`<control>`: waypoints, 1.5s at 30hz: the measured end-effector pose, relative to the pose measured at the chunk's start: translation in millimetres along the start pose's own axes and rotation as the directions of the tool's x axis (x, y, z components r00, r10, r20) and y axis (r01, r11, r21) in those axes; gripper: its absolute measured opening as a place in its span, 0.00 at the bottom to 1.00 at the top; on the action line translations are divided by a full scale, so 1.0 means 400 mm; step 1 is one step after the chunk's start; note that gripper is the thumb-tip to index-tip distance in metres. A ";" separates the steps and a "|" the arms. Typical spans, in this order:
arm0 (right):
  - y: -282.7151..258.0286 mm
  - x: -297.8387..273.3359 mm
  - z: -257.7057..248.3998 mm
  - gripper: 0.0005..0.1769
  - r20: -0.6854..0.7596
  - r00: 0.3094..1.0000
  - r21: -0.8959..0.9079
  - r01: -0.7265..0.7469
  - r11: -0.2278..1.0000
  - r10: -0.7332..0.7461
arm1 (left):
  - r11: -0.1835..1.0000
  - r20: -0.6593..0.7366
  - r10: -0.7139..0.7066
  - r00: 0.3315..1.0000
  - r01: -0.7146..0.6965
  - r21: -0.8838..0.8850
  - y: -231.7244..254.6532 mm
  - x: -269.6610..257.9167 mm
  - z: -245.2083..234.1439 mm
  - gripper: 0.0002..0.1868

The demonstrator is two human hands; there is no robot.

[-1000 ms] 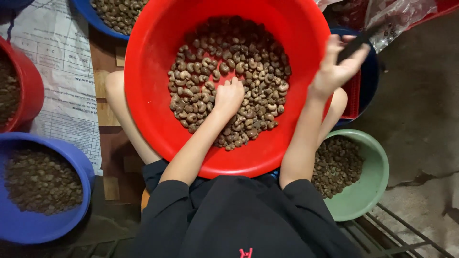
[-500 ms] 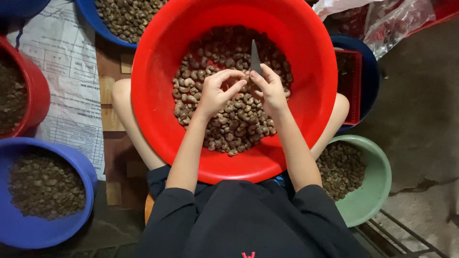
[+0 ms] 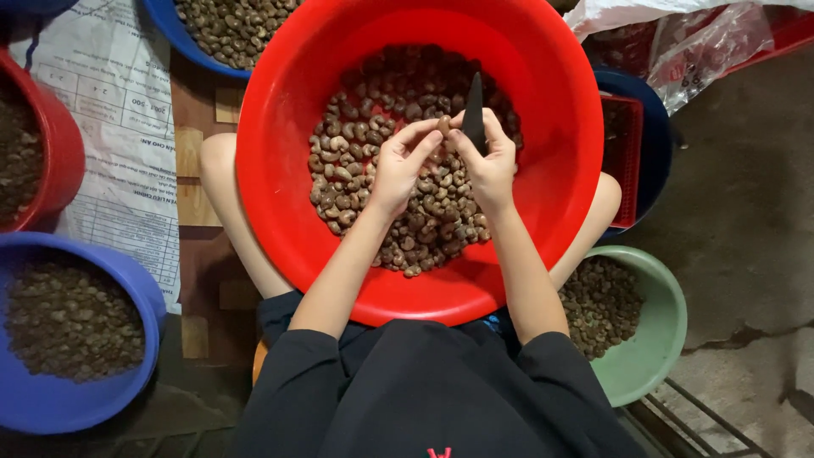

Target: A person uses a small knife to manually peel the outer skin or shell from individual cashews over a large bowl.

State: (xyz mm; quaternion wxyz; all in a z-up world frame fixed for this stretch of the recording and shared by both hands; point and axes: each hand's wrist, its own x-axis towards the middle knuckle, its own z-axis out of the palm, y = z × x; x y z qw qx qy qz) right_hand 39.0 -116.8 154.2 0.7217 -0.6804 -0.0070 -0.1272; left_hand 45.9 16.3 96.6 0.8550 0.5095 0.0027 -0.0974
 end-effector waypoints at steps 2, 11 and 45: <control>0.042 -0.001 -0.019 0.08 0.003 0.999 -0.090 0.034 0.995 -0.034 | 0.984 -0.024 -0.061 0.998 0.056 -0.169 0.003 -0.001 0.005 0.12; 0.037 -0.012 -0.003 0.05 -0.048 0.995 -0.081 -0.090 0.993 0.087 | 0.992 0.118 0.106 0.987 -0.114 0.056 0.023 0.010 0.001 0.12; 0.045 0.002 -0.060 0.14 0.112 0.960 -0.576 0.274 0.770 -0.257 | 0.451 0.394 0.364 0.844 -0.530 0.718 0.174 -0.010 -0.028 0.16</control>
